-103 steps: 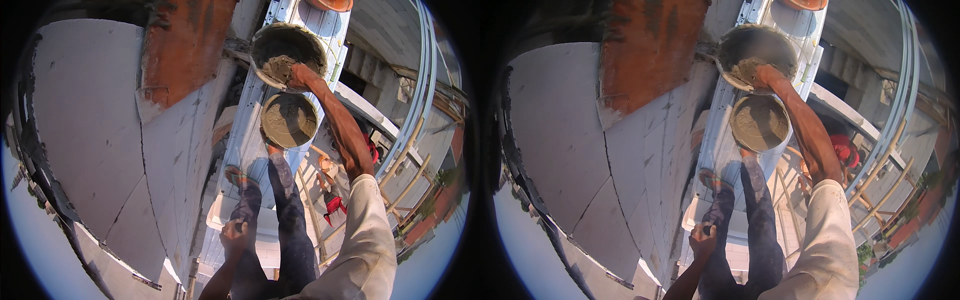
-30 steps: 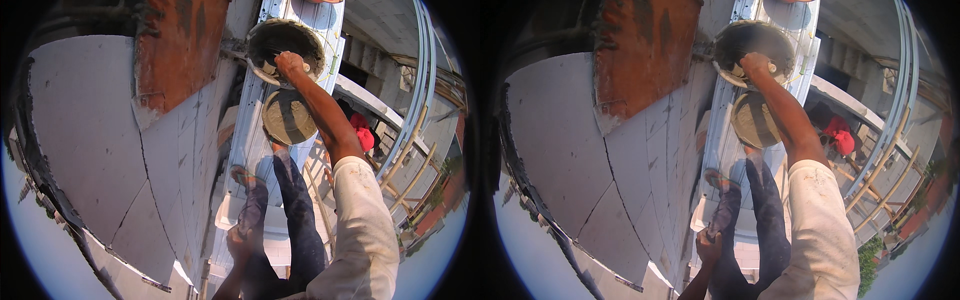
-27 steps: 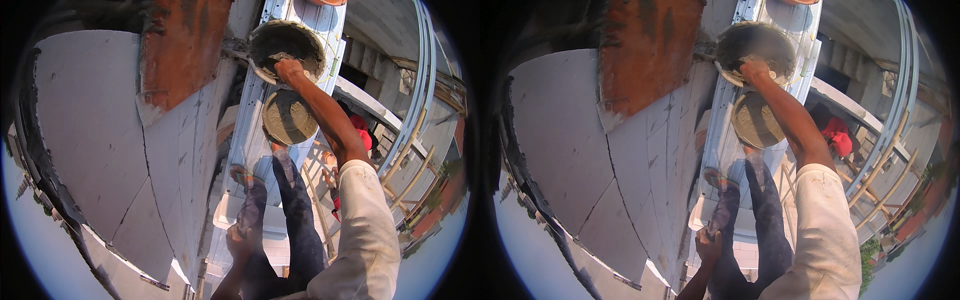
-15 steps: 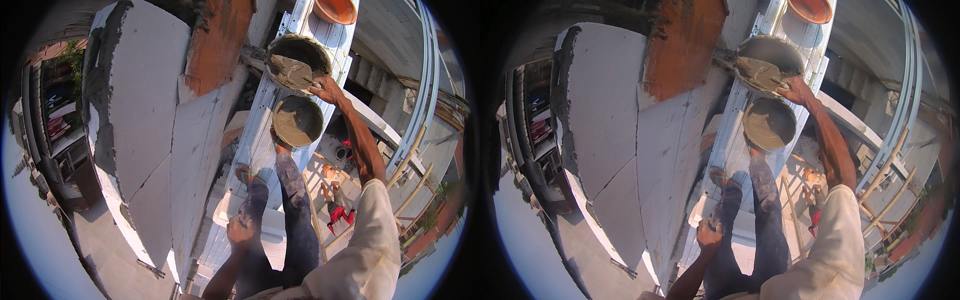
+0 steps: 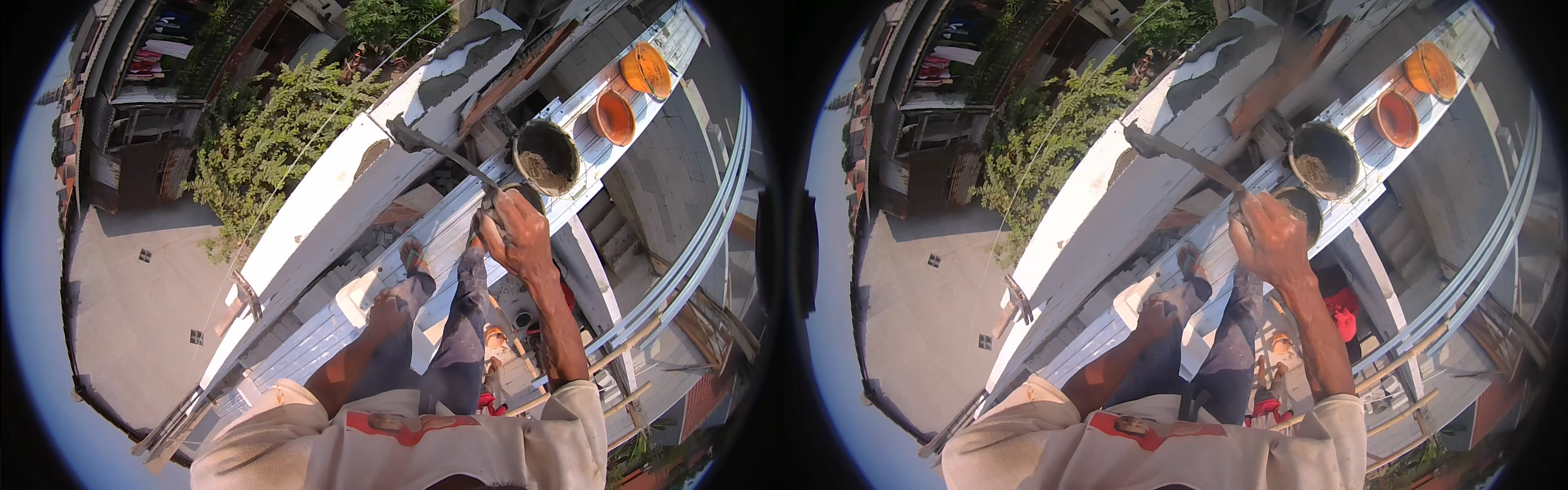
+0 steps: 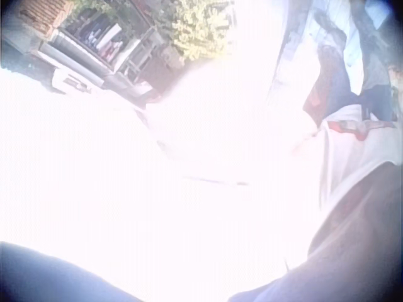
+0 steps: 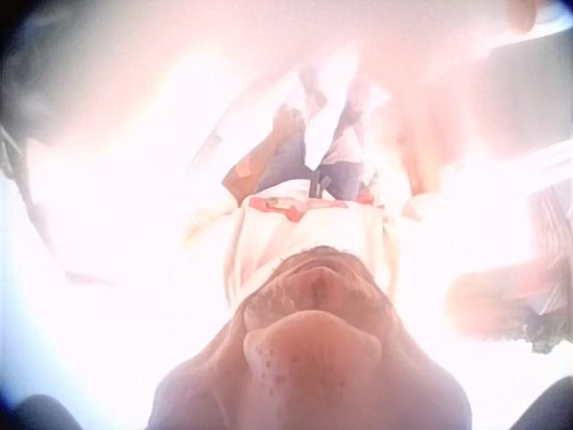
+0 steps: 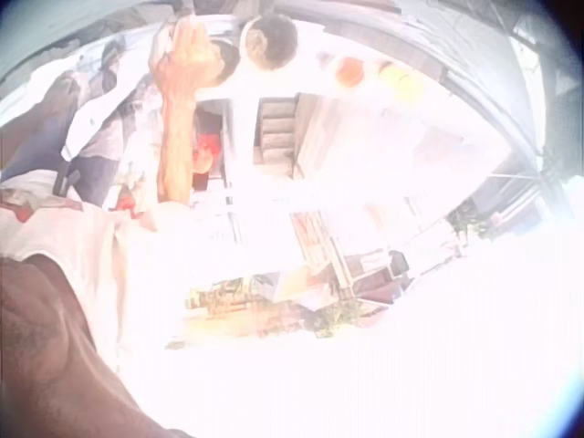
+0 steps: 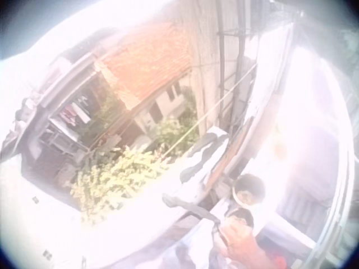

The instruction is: The person installs white rectangular tiles onto a wall using a hammer and trowel. They scoop mortar from a bucket, apply it to the wall, and secure the tiles by tapping them into place. The person also retrieves nails from a bucket and uses the hammer to drive them into the wall structure.

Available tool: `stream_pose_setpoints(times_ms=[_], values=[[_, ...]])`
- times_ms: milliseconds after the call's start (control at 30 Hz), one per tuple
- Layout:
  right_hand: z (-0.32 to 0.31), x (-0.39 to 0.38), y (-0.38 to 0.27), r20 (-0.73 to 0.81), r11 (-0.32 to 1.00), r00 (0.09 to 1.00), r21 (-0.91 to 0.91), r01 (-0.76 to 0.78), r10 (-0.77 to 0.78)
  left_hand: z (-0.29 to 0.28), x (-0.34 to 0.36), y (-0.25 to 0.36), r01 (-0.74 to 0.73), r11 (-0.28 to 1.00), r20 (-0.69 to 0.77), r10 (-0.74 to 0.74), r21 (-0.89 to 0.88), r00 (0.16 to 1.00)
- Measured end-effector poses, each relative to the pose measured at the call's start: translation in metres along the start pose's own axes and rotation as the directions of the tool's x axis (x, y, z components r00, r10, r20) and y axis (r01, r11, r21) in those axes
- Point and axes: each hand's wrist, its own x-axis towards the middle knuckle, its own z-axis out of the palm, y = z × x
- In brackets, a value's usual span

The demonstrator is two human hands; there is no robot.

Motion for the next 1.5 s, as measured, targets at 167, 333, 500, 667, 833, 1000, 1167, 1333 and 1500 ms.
stream_pose_setpoints(times_ms=[167,333,500,667,833,1000,1167,1333,1500], values=[[0.024,0.039,-0.072,0.178,0.737,0.894,-0.513,0.441,-0.411,0.003,-0.024,-0.013,-0.074,0.993,-0.162,0.058,-0.094,0.985],[0.051,0.064,-0.095,0.267,0.553,0.814,-0.622,0.554,-0.515,0.008,-0.022,-0.028,-0.097,0.982,-0.158,0.071,-0.164,0.985],[0.028,0.089,-0.074,0.146,0.5,0.881,-0.777,0.383,-0.449,0.017,-0.027,-0.036,-0.062,0.983,-0.14,0.037,-0.175,0.99],[0.014,0.11,-0.042,0.025,0.509,0.982,-0.853,0.118,-0.185,0.0,-0.032,-0.024,-0.017,0.978,-0.106,-0.005,-0.207,0.994],[0.076,0.072,-0.015,-0.184,0.908,0.98,-0.418,-0.004,-0.08,0.012,-0.026,-0.025,-0.024,0.991,-0.139,0.005,-0.135,0.99],[0.187,-0.02,-0.027,-0.107,0.985,0.988,-0.144,0.097,-0.113,0.011,-0.025,-0.02,-0.015,0.997,-0.123,0.006,-0.073,0.992],[0.194,-0.097,-0.042,0.199,0.982,0.965,-0.043,0.184,-0.172,-0.002,-0.01,-0.004,-0.064,0.994,-0.126,0.075,0.092,0.989],[0.156,-0.135,0.028,0.215,0.959,0.973,0.247,-0.14,0.087,0.016,0.013,0.008,-0.082,0.98,-0.055,0.093,0.182,0.994],[0.094,-0.122,0.197,0.052,0.786,0.785,0.0,-0.619,0.618,0.009,0.026,0.049,0.009,0.983,-0.05,0.0,0.186,0.999]])
